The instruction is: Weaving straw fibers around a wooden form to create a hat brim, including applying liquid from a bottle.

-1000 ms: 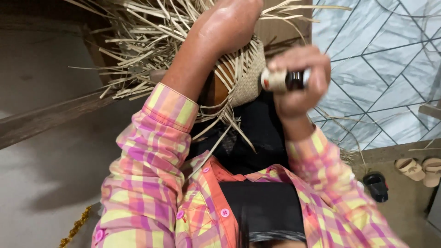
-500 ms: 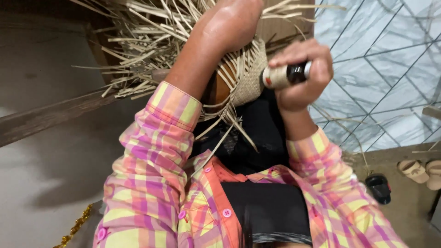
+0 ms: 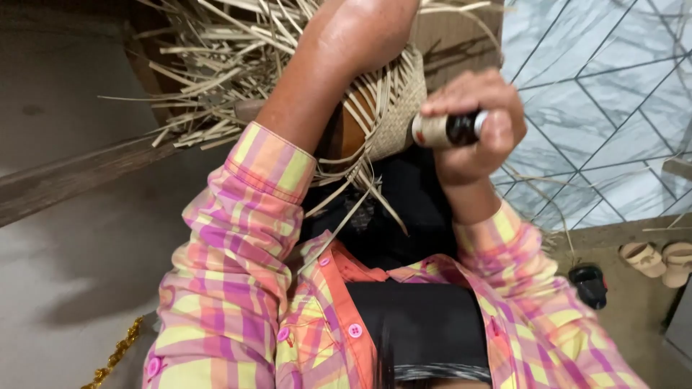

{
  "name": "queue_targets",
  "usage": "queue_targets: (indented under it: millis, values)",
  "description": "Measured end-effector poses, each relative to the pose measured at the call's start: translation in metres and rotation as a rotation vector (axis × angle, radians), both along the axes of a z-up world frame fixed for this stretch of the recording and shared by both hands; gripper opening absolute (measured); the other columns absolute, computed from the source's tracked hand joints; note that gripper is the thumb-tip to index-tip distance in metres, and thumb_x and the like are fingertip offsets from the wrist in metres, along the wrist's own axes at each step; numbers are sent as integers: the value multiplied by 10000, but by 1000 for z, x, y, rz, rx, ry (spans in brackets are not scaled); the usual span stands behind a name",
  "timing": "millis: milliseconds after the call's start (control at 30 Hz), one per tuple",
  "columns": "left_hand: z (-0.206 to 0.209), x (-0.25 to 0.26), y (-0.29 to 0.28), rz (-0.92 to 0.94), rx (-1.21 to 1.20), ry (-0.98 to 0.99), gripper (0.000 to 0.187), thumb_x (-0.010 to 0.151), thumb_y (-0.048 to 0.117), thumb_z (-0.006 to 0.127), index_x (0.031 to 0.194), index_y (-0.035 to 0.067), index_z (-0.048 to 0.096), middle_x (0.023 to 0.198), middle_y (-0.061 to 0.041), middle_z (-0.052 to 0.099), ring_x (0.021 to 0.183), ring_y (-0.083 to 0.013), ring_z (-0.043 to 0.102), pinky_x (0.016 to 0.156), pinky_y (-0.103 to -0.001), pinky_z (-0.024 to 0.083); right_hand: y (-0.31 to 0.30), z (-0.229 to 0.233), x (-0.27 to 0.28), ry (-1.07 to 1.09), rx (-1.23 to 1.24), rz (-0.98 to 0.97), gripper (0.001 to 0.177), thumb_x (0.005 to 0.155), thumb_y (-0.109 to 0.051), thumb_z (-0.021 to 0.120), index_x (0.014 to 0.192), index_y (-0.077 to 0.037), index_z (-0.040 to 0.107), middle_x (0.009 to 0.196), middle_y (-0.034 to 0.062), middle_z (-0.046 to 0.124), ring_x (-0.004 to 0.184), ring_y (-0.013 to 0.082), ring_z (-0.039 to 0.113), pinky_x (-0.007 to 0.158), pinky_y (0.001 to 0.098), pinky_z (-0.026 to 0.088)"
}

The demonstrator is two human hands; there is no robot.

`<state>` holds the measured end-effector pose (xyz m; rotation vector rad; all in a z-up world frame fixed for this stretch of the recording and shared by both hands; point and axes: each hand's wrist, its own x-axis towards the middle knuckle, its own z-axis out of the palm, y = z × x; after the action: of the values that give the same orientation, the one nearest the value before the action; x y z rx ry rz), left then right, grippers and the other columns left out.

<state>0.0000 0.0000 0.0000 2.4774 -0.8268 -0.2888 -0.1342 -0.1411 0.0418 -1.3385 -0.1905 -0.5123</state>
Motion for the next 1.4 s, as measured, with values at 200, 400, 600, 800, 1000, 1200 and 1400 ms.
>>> queue_targets:
  millis: [200, 400, 600, 800, 1000, 1200, 1400]
  values:
    - [-10, 6, 3, -45, -79, -313, 81, 864, 63, 670, 863, -1, 720, 702, -169, 729, 435, -317, 622, 380, -462, 478, 11, 16, 37, 11, 67, -3, 339, 1063, -358, 350, 915, -84, 486, 782, 75, 504, 611, 203, 548, 657, 321, 488]
    - [16, -3, 6, 32, -81, -169, 168, 864, 47, 644, 1027, 12, 669, 781, -201, 757, 510, -426, 660, 404, -559, 463, -6, 10, -12, 118, 52, 42, 304, 1065, -346, 393, 946, -82, 485, 892, 85, 527, 747, 220, 583, 739, 343, 543]
    - [18, -8, 1, 81, -2, -26, 233, 867, 45, 607, 1067, 9, 721, 862, -231, 776, 592, -431, 717, 449, -572, 532, -1, 6, 42, 89, 85, 6, 326, 1046, -317, 342, 897, -77, 505, 751, 74, 526, 560, 195, 546, 613, 315, 499]
    - [15, 1, 3, 85, -40, -119, 164, 881, 17, 571, 980, -20, 696, 788, -238, 754, 524, -426, 679, 420, -575, 495, -12, 8, 4, 12, -212, 10, 379, 1127, -391, 368, 973, -98, 553, 783, 57, 633, 668, 174, 479, 691, 349, 449]
    - [-4, 0, 4, 74, -1, -111, 109, 854, 30, 620, 861, 3, 725, 658, -193, 710, 402, -326, 599, 339, -513, 446, 3, 14, 0, 16, -61, 110, 423, 1108, -453, 408, 949, -101, 582, 816, 54, 643, 699, 158, 578, 701, 295, 487]
    - [18, 4, -1, 78, -20, -63, 125, 862, -24, 603, 921, -25, 713, 632, -198, 703, 366, -290, 616, 286, -492, 454, 6, 7, 24, -73, 119, 137, 299, 1084, -333, 386, 965, -101, 532, 840, 56, 575, 668, 168, 611, 643, 288, 546]
    - [27, -1, 0, 179, 48, 113, 178, 886, 41, 572, 849, -9, 739, 638, -207, 698, 394, -311, 632, 341, -518, 475, -7, -3, -5, 24, 110, 76, 282, 1068, -324, 433, 965, -86, 544, 843, 67, 559, 668, 178, 590, 646, 289, 523]
